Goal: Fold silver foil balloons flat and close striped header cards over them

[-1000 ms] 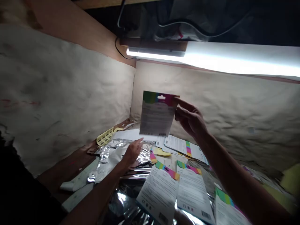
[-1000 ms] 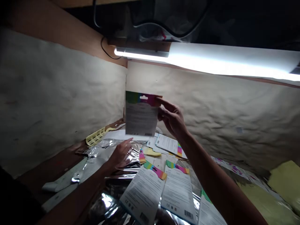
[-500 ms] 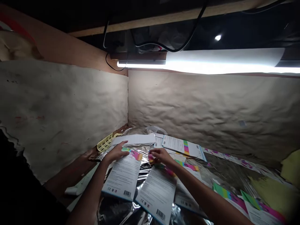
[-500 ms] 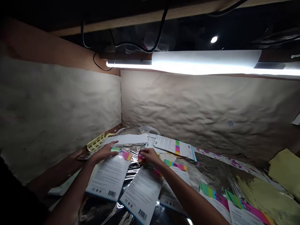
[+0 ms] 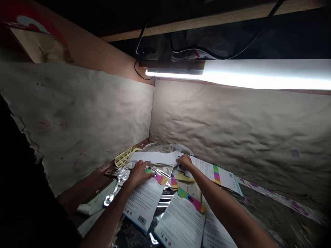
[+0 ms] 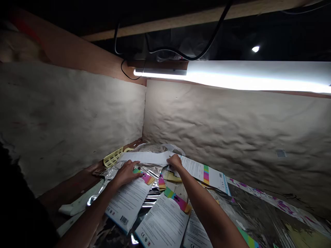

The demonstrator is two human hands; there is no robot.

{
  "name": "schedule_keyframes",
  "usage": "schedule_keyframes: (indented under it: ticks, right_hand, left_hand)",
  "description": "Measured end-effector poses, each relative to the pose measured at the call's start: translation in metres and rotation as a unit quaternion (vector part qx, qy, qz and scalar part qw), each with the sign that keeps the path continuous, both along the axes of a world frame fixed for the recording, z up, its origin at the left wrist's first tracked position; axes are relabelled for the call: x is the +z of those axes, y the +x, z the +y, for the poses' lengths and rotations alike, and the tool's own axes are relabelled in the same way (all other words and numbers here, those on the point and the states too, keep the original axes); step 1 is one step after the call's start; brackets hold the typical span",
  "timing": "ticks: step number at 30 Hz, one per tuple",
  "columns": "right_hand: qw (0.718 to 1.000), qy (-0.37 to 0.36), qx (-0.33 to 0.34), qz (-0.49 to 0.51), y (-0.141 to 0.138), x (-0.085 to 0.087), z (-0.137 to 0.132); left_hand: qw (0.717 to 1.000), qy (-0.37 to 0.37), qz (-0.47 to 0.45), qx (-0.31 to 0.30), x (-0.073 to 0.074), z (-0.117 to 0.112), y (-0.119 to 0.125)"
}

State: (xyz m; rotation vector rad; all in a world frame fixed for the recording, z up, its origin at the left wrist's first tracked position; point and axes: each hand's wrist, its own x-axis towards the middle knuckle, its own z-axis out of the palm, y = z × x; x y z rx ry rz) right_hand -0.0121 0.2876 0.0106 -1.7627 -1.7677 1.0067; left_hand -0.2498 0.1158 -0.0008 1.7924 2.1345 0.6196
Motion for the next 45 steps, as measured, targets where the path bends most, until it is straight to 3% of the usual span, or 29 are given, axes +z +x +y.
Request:
schedule_keyframes:
  ticks: [4, 9, 14, 17, 21, 24, 26, 29, 30, 34, 37, 41, 43, 45]
  right_hand:
    - [0.997, 0.048, 0.012, 0.052, 0.02, 0.015, 0.006]
    - [0.981, 0.094, -0.003, 0.171, 0.072, 0.054, -0.001]
    - [0.956, 0.096, -0.002, 0.278, 0.133, 0.085, -0.043]
    - [0.944, 0.086, 0.024, 0.316, 0.165, 0.095, -0.075]
    - [0.942, 0.046, 0.083, 0.322, 0.192, 0.107, -0.107]
    - [0.94, 0.012, 0.144, 0.309, 0.189, 0.114, -0.117]
    - [0.934, -0.006, 0.186, 0.304, 0.176, 0.113, -0.12]
    - [0.925, -0.029, 0.238, 0.295, 0.144, 0.103, -0.124]
    - [0.923, -0.036, 0.252, 0.29, 0.132, 0.097, -0.126]
    - [0.922, -0.041, 0.28, 0.264, 0.097, 0.074, -0.13]
    - [0.934, 0.001, 0.258, 0.248, 0.088, 0.062, -0.131]
    - [0.945, 0.137, 0.169, 0.243, 0.086, 0.054, -0.142]
    - [0.935, 0.251, 0.145, 0.204, 0.086, 0.05, -0.153]
    - [0.91, 0.363, 0.165, 0.116, 0.085, 0.045, -0.165]
  left_hand:
    - [1.0, -0.014, 0.003, 0.002, 0.003, -0.001, -0.004]
    - [0.999, -0.012, -0.001, -0.043, 0.009, -0.002, -0.007]
    - [0.995, -0.025, -0.016, -0.098, 0.009, -0.003, -0.008]
    - [0.996, -0.016, -0.012, -0.091, 0.013, -0.004, -0.009]
    - [0.992, 0.096, -0.042, -0.069, 0.044, -0.01, 0.008]
    - [0.964, 0.091, -0.193, -0.16, 0.073, -0.02, 0.047]
    - [0.906, 0.036, -0.352, -0.234, 0.083, -0.028, 0.081]
    - [0.789, -0.098, -0.539, -0.278, 0.075, -0.034, 0.126]
    - [0.767, -0.11, -0.57, -0.273, 0.067, -0.034, 0.137]
    - [0.755, -0.01, -0.623, -0.205, 0.033, -0.03, 0.155]
    - [0.739, -0.01, -0.65, -0.176, 0.015, -0.027, 0.152]
    - [0.743, 0.012, -0.655, -0.14, 0.007, -0.023, 0.144]
    - [0.755, 0.035, -0.644, -0.118, 0.008, -0.022, 0.141]
    - [0.771, 0.054, -0.626, -0.106, 0.009, -0.022, 0.14]
